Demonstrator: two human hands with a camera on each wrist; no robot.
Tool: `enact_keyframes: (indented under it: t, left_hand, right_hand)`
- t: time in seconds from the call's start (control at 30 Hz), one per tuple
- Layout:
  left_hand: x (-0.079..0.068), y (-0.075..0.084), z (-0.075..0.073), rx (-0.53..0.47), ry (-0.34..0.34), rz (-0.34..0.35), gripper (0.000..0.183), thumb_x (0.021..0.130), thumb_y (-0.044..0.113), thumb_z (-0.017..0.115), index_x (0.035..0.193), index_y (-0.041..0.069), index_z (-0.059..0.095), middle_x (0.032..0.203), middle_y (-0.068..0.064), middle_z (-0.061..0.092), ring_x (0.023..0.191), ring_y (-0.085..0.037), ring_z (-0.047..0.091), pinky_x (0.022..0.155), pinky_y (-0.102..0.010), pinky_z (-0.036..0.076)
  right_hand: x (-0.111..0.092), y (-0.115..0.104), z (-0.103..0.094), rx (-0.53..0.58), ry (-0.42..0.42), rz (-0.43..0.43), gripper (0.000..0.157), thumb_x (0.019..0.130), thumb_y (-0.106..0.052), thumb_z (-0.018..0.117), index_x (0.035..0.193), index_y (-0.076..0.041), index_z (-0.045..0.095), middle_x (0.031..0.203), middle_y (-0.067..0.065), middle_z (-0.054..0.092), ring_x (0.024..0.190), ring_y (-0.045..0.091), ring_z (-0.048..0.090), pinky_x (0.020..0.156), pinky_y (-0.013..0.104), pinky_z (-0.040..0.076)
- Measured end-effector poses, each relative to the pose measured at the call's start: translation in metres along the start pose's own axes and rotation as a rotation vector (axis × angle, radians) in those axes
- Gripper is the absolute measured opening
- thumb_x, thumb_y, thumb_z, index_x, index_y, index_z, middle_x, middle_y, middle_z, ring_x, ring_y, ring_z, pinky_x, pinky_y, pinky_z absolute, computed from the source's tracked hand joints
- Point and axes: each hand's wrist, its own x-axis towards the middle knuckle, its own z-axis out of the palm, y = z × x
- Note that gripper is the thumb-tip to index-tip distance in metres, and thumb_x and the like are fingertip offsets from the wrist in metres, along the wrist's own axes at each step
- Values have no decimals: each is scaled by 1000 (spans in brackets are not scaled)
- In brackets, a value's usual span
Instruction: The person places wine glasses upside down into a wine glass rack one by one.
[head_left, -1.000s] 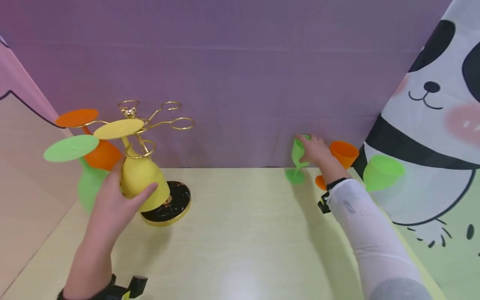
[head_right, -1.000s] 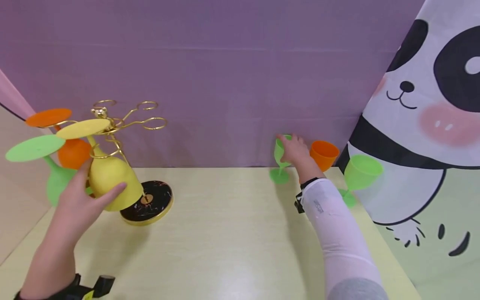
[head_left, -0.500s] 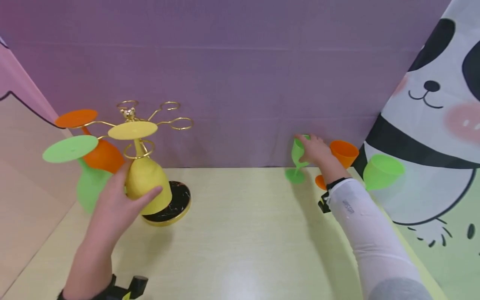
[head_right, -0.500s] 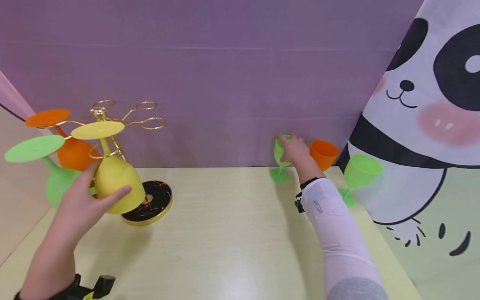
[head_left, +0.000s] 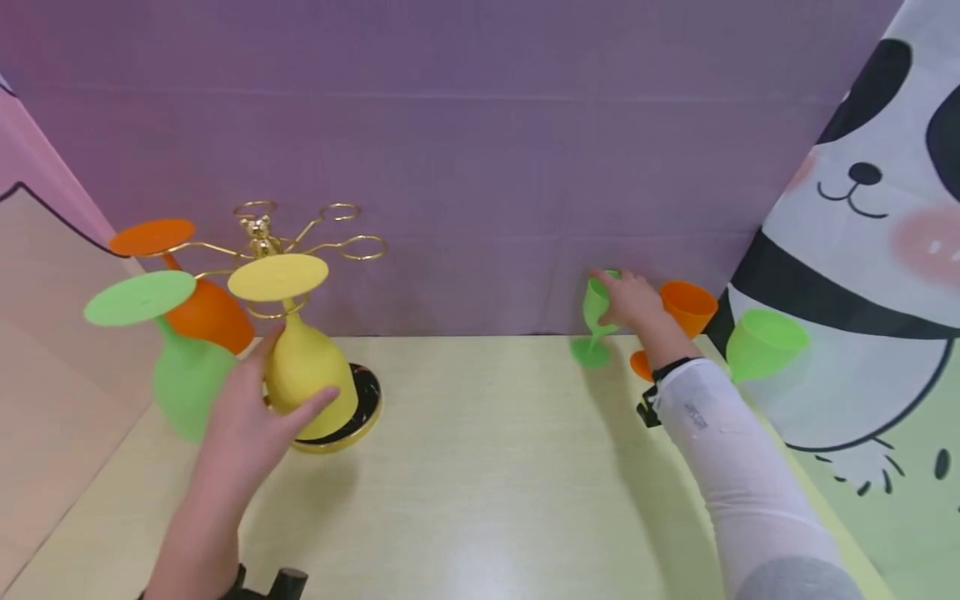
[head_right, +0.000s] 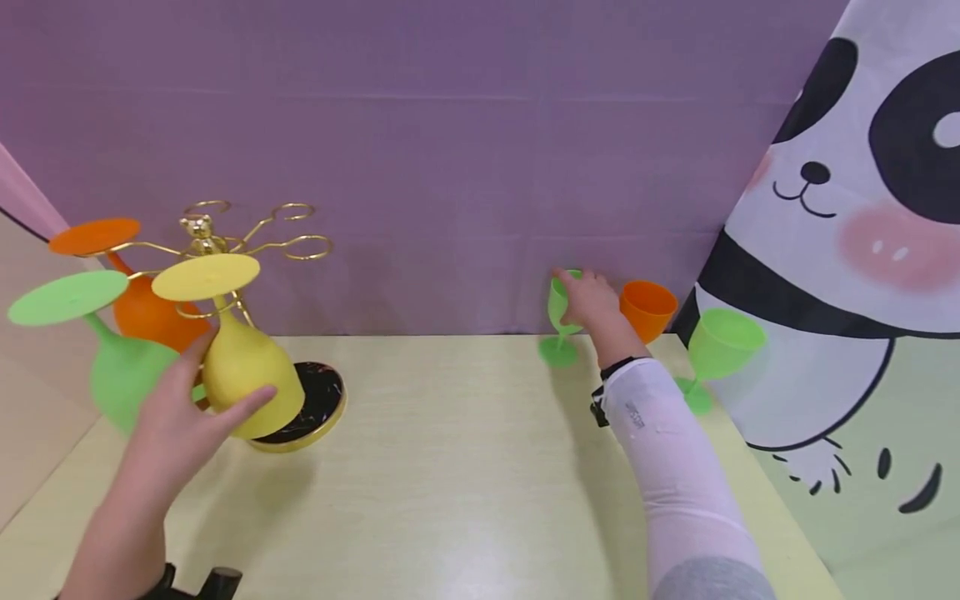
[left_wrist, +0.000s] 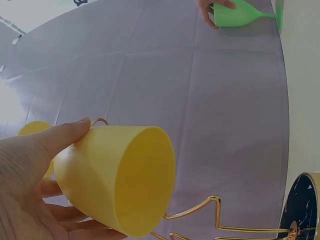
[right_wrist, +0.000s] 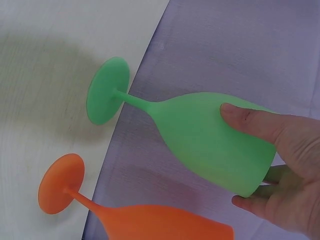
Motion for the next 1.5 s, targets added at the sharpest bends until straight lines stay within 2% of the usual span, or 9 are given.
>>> enact_keyframes:
  t: [0.4, 0.67, 1.03, 1.3, 1.5]
  left_hand:
    - [-12, -1, 11, -115, 81, -60, 93, 76, 40, 72, 145, 10, 18, 142, -21, 33, 120, -38, 36, 87, -62, 42]
    - [-16, -2, 17, -146, 81, -92, 93, 75, 40, 73, 145, 13, 18, 142, -19, 32, 122, -37, 34, 88, -62, 41]
    - [-18, -4, 22, -139, 74, -84, 91, 76, 41, 72, 145, 14, 19, 141, -19, 34, 118, -37, 37, 85, -63, 42]
    - [-16, -6, 25, -136, 84, -49, 89, 76, 38, 72, 144, 11, 22, 137, -21, 38, 112, -36, 41, 84, -61, 44]
    - [-17, -8, 27, -116, 81, -52, 90, 76, 39, 72, 145, 11, 20, 138, -23, 36, 114, -37, 40, 85, -61, 44]
  right_hand:
    - [0, 4, 1, -12, 4, -6, 86, 73, -18, 74, 143, -17, 24, 140, 33, 20, 118, 52, 28, 90, 61, 38]
    - [0, 4, 2, -6, 16, -13, 84, 73, -18, 74, 142, -17, 26, 141, 31, 21, 118, 52, 29, 90, 60, 38]
    - [-2, 3, 1, -7, 21, -10, 84, 73, -16, 74, 142, -17, 26, 141, 31, 21, 117, 51, 30, 89, 60, 39]
    - [-2, 2, 1, -16, 31, -18, 84, 73, -18, 74, 142, -17, 27, 141, 31, 22, 117, 51, 31, 89, 59, 39]
    - [-3, 2, 1, -17, 31, -19, 84, 72, -18, 75, 141, -17, 27, 140, 32, 23, 117, 51, 31, 89, 59, 40]
